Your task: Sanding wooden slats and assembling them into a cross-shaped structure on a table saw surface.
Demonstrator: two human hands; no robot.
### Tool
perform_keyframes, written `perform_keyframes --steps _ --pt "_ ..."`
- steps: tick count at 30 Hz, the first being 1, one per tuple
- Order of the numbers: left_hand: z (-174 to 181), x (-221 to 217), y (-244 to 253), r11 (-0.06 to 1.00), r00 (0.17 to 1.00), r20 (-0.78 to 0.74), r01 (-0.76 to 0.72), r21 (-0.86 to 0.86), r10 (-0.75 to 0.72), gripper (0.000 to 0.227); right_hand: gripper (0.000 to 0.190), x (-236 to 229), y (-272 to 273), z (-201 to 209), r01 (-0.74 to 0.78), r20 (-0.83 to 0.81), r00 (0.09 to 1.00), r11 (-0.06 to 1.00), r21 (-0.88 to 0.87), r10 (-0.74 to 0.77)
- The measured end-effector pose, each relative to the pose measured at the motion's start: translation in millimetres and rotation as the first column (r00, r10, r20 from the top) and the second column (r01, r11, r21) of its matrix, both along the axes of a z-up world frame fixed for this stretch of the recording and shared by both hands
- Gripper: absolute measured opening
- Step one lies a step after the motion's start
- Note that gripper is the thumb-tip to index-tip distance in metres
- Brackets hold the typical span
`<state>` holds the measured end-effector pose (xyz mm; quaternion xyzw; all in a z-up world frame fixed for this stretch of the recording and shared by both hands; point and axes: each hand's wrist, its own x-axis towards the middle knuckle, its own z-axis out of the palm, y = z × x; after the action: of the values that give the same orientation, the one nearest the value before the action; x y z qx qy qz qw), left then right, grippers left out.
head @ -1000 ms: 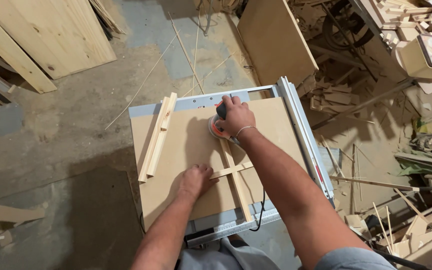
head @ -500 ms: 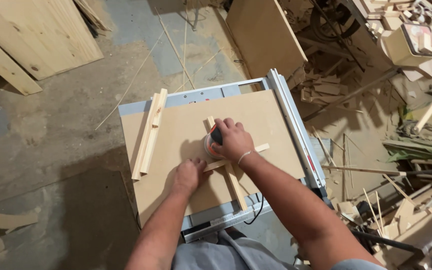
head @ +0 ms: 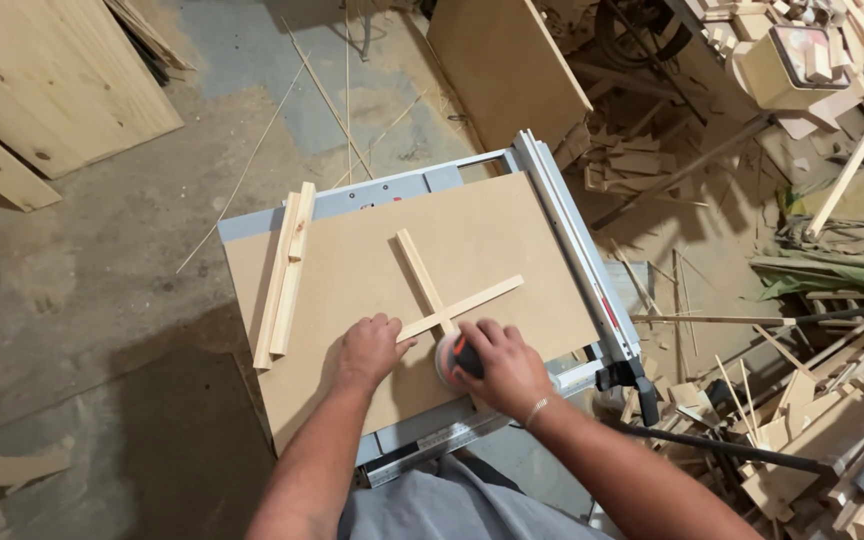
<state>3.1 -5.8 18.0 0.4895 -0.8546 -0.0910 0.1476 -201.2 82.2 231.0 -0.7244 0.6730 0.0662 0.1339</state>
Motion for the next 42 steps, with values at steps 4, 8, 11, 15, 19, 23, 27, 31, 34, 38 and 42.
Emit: perform_keyframes --steps 4,8,11,15,19,23,27,31,34,38,42 --pt "-9.3 -3.9 -0.1 1.000 1.000 0.019 -0.009 -0.010 0.010 0.044 0.073 -10.7 36.1 -1.0 0.006 -0.018 1.000 0.999 -0.034 -0.007" --pt "-22.4 -6.7 -3.3 1.000 0.991 0.132 -0.026 -0.003 0.026 0.051 0.063 -21.2 64.5 1.4 0.011 0.095 0.995 0.999 -0.048 -0.006" --pt "-24.7 -7.8 -0.7 0.999 0.990 0.135 -0.034 0.011 0.032 0.051 0.063 -26.2 77.5 -4.6 -0.016 0.097 0.995 0.997 -0.079 0.023" --pt "-23.1 -8.3 -3.5 0.999 0.990 0.138 -0.023 0.032 0.018 0.051 0.067 -22.5 63.3 -2.6 0.052 0.073 0.996 0.998 -0.026 -0.050" --pt "-16.3 -6.6 -5.4 0.999 0.992 0.123 -0.033 0.042 0.027 0.049 0.069 -14.7 27.3 -6.0 0.070 0.074 0.995 0.997 -0.017 -0.069" --pt "-11.9 -1.9 -5.7 0.999 0.999 -0.035 -0.003 -0.044 0.002 0.047 0.075 -6.0 -6.5 -14.9 0.030 0.000 1.000 0.993 -0.115 -0.030" --pt "17.7 0.8 0.2 0.999 0.998 -0.059 -0.013 -0.045 0.010 0.031 0.074 3.2 -36.0 -17.8 0.046 0.007 0.999 0.993 -0.113 -0.046" --pt "18.3 0.4 0.7 1.000 0.999 -0.036 -0.016 -0.013 0.016 0.027 0.076 4.0 -64.9 -23.6 0.065 0.005 0.998 0.992 -0.111 -0.065" --pt "-11.5 -1.8 -4.9 0.999 0.998 0.046 -0.035 -0.003 0.035 0.026 0.075 4.8 -80.6 -27.2 0.052 0.029 0.998 0.992 -0.112 -0.049" --pt "0.8 -2.6 -4.4 0.995 0.998 0.038 -0.052 0.079 0.049 0.033 0.071 1.9 -92.0 -23.1 0.017 0.007 1.000 0.991 -0.130 -0.016" --pt "34.1 -0.6 2.8 0.998 0.998 -0.002 -0.066 0.009 0.066 0.032 0.071 -12.3 -98.0 -19.6 0.054 -0.034 0.998 0.992 -0.114 -0.058"
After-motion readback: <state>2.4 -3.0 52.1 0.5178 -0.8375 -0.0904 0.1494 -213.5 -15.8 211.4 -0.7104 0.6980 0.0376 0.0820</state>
